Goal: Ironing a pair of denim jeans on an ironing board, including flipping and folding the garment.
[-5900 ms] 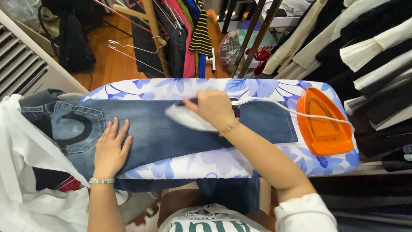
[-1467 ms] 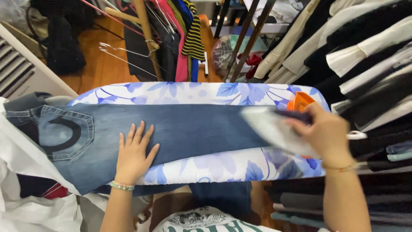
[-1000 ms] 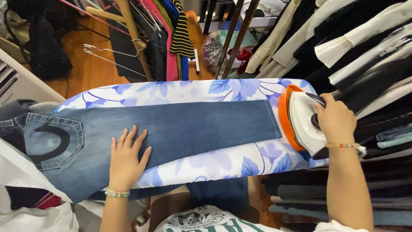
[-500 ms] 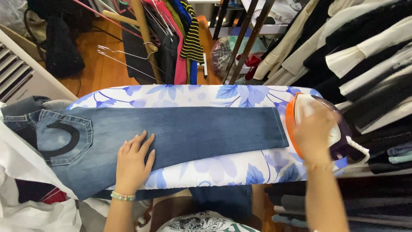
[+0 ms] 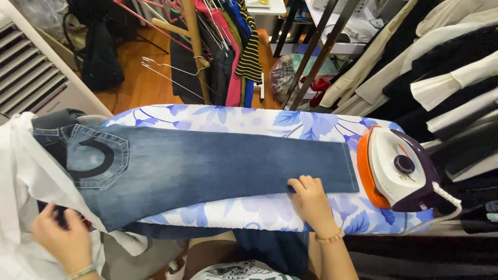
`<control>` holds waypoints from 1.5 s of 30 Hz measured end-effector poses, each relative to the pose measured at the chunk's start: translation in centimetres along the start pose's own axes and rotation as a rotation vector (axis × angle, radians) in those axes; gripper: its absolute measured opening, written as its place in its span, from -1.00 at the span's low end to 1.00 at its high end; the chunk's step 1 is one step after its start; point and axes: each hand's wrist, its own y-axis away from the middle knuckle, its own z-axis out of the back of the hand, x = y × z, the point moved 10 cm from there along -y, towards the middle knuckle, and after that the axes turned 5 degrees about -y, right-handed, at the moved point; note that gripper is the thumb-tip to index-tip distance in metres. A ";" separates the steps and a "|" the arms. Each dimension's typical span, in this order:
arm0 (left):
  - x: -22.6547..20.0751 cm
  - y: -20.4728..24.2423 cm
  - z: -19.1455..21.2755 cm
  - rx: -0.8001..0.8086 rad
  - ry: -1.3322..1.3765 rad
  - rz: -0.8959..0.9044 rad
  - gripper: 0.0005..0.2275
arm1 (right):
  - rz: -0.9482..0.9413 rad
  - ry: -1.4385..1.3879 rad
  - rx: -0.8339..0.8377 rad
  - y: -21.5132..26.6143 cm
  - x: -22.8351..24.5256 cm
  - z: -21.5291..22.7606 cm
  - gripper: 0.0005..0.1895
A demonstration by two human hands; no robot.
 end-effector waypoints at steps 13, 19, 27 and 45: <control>8.0 -0.6 -6.8 0.355 0.449 0.487 -0.56 | -0.078 -0.335 0.022 10.7 -1.8 7.2 -0.72; 4.0 -1.4 -7.1 0.499 0.380 0.513 -0.40 | -0.337 -0.165 -0.232 16.3 -3.8 15.9 -0.70; 4.2 2.2 -10.3 0.544 0.664 0.701 -0.34 | -1.193 0.091 -0.195 26.8 -11.4 18.7 -0.66; -3.0 3.3 -3.0 0.643 0.483 0.563 -0.63 | -0.734 -0.311 0.126 9.7 -2.5 6.9 -0.69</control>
